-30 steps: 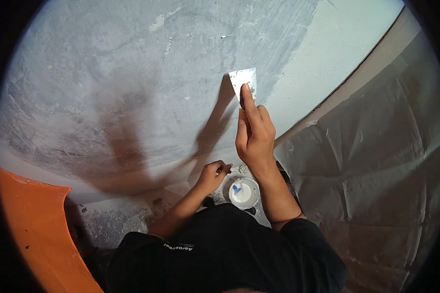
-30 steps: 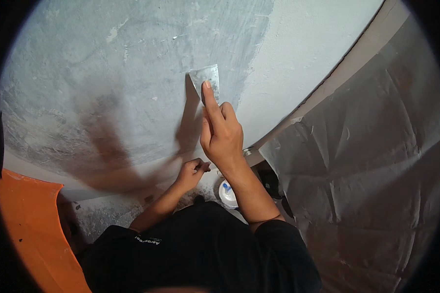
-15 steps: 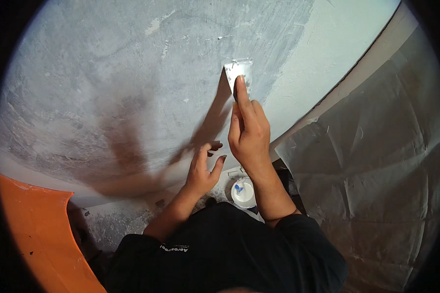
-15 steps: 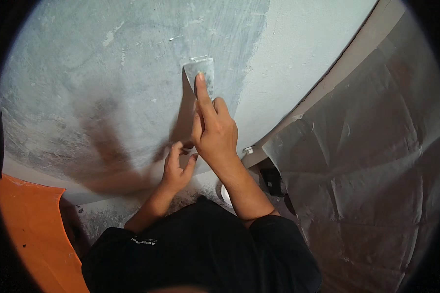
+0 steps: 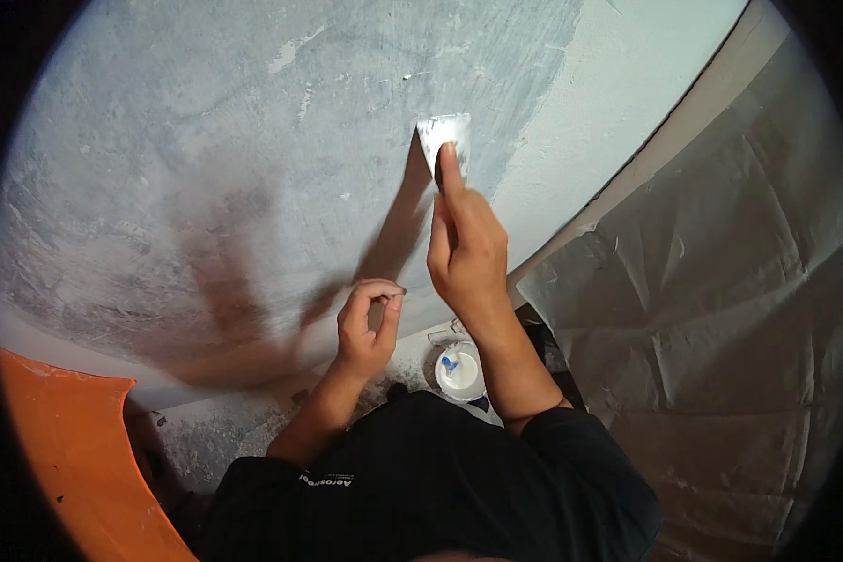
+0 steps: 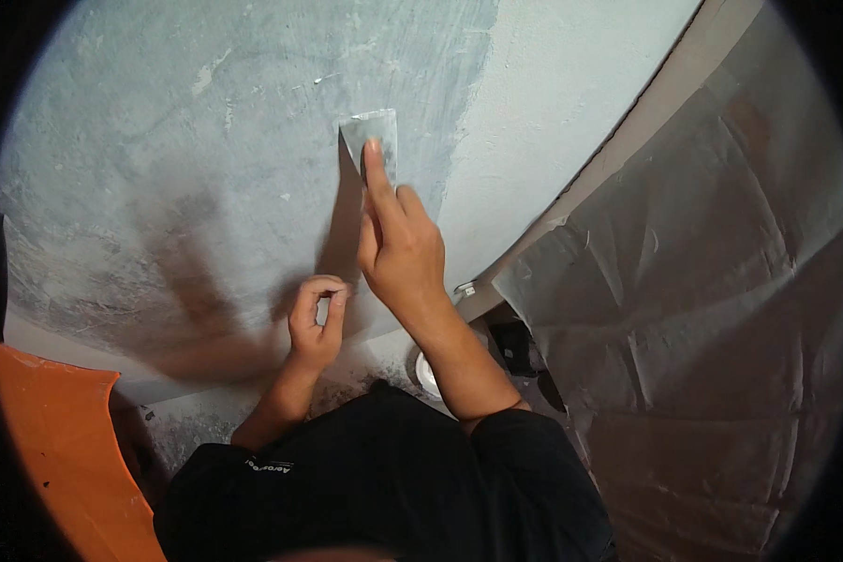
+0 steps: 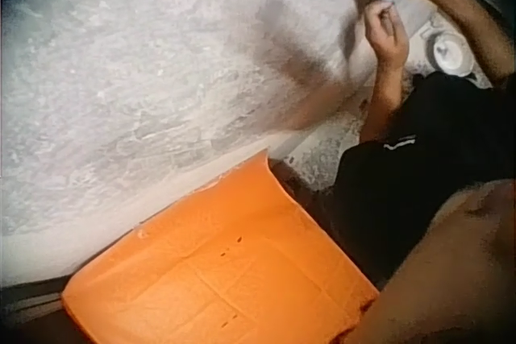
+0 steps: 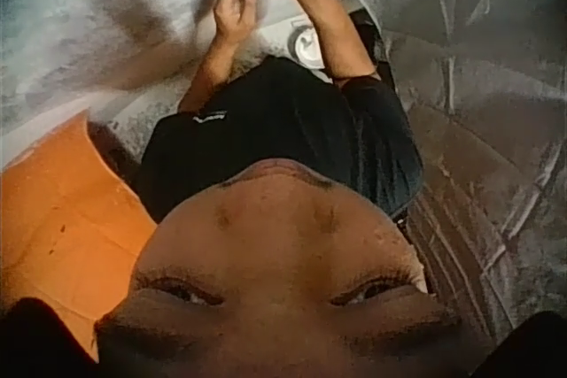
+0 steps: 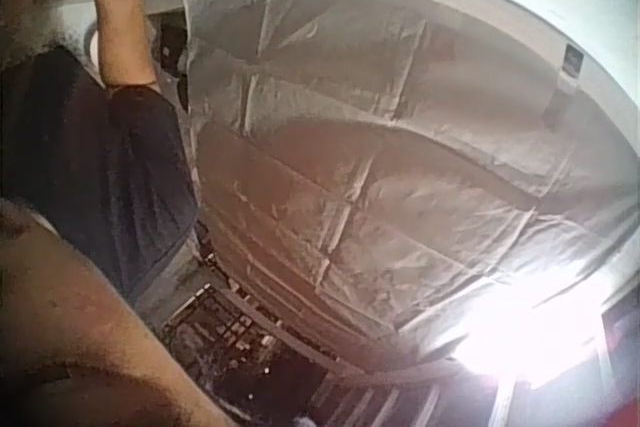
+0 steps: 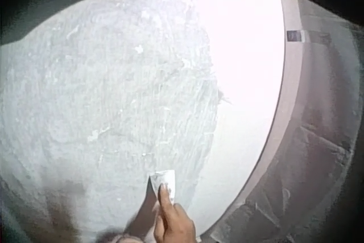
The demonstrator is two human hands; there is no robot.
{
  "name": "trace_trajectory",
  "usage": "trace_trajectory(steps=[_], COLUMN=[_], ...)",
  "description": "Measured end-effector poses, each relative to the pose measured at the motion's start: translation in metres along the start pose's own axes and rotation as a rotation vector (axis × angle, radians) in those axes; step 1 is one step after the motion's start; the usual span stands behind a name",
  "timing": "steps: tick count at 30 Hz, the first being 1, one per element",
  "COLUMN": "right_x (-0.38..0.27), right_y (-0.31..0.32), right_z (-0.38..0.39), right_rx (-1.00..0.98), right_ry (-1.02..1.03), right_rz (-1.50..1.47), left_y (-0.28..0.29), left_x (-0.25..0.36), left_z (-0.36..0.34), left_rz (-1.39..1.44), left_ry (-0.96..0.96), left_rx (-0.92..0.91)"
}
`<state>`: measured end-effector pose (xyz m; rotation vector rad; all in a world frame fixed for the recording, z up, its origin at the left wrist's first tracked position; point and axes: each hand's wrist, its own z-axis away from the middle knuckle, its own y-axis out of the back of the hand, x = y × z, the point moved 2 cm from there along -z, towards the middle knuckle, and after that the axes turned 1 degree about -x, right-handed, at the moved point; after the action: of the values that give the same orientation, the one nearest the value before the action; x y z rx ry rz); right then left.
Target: Applying and smoothing joint compound to patch a hole in a wall using a putty knife.
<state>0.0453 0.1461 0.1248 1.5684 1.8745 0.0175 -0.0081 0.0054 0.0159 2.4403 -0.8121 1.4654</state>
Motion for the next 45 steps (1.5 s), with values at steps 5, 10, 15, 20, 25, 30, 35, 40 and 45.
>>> trace_trajectory(steps=[5,10,15,20,25,30,35,40,45], right_x=[-0.013,-0.007,-0.015,-0.013,-0.020,-0.024,-0.022,-0.035,-0.045], right_y=[0.011,0.009,0.014,0.012,0.017,0.022,0.021,0.032,0.043], right_z=[-0.014,-0.005,-0.032,-0.010,-0.042,-0.042,-0.031,-0.066,-0.076], right_rx=[0.002,-0.056,0.014,-0.063,0.036,0.059,-0.006,0.089,0.053], right_ry=[-0.023,-0.062,-0.012,-0.069,0.020,0.045,-0.051,0.047,-0.012], right_rz=[-0.017,0.006,-0.039,0.024,-0.012,-0.014,-0.010,-0.020,-0.023], left_y=[0.012,0.006,0.005,0.011,0.011,0.006,0.005,0.002,-0.008], left_x=[0.006,-0.002,-0.003,-0.001,-0.001,0.004,0.002,-0.002,-0.020], left_z=[-0.003,-0.001,0.002,0.005,0.003,0.000,-0.002,0.002,0.008], left_rz=[-0.297,-0.180,-0.081,-0.178,-0.158,-0.151,-0.197,-0.205,-0.090], left_ry=[-0.094,-0.089,-0.001,0.014,0.007,-0.023,-0.089,-0.060,0.066], left_rx=[-0.282,-0.202,-0.221,-0.277,-0.310,-0.336,-0.359,-0.426,-0.452])
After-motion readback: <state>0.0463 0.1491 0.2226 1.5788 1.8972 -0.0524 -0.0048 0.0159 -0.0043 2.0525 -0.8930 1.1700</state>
